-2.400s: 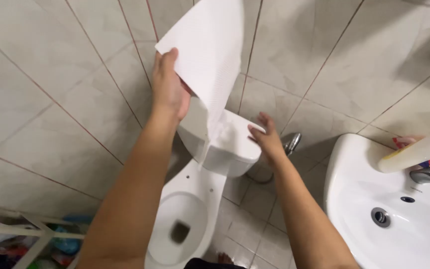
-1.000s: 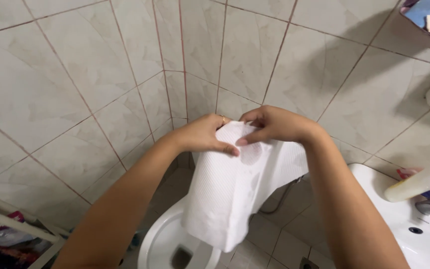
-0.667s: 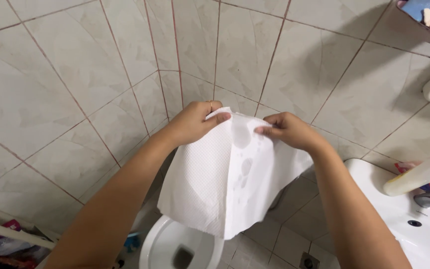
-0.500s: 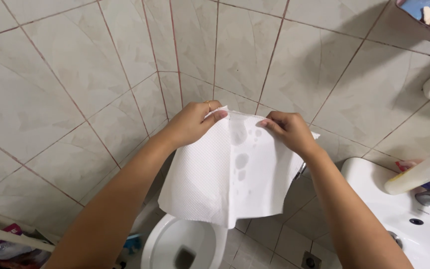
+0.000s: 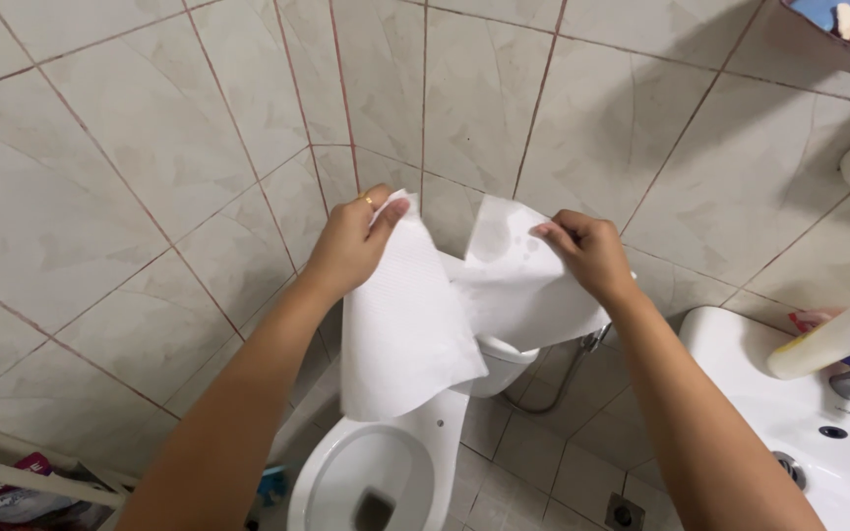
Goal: Cleaning a tiered bathroom storage shelf and organizing toiletries using paper towels.
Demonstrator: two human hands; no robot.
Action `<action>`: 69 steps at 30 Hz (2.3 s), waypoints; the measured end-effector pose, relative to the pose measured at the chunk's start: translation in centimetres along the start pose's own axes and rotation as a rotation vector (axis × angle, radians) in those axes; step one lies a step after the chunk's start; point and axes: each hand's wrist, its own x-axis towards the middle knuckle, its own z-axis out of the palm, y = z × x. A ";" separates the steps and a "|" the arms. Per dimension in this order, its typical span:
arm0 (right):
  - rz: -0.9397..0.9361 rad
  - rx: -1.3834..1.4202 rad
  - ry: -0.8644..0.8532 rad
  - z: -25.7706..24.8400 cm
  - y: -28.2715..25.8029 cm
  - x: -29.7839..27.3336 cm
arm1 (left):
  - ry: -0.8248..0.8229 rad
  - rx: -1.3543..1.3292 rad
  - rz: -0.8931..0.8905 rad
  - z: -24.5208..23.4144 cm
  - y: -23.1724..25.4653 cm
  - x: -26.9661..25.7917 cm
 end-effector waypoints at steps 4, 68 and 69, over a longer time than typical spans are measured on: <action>0.200 0.036 0.144 -3.3 4.6 -1.1 | 0.276 0.006 0.309 -2.7 -7.6 0.7; 1.032 1.071 0.422 -3.4 12.2 -20.8 | -0.774 0.030 0.255 35.1 7.2 5.9; 1.075 1.116 0.364 -3.4 13.3 -21.5 | -0.731 0.047 0.254 36.8 8.2 6.0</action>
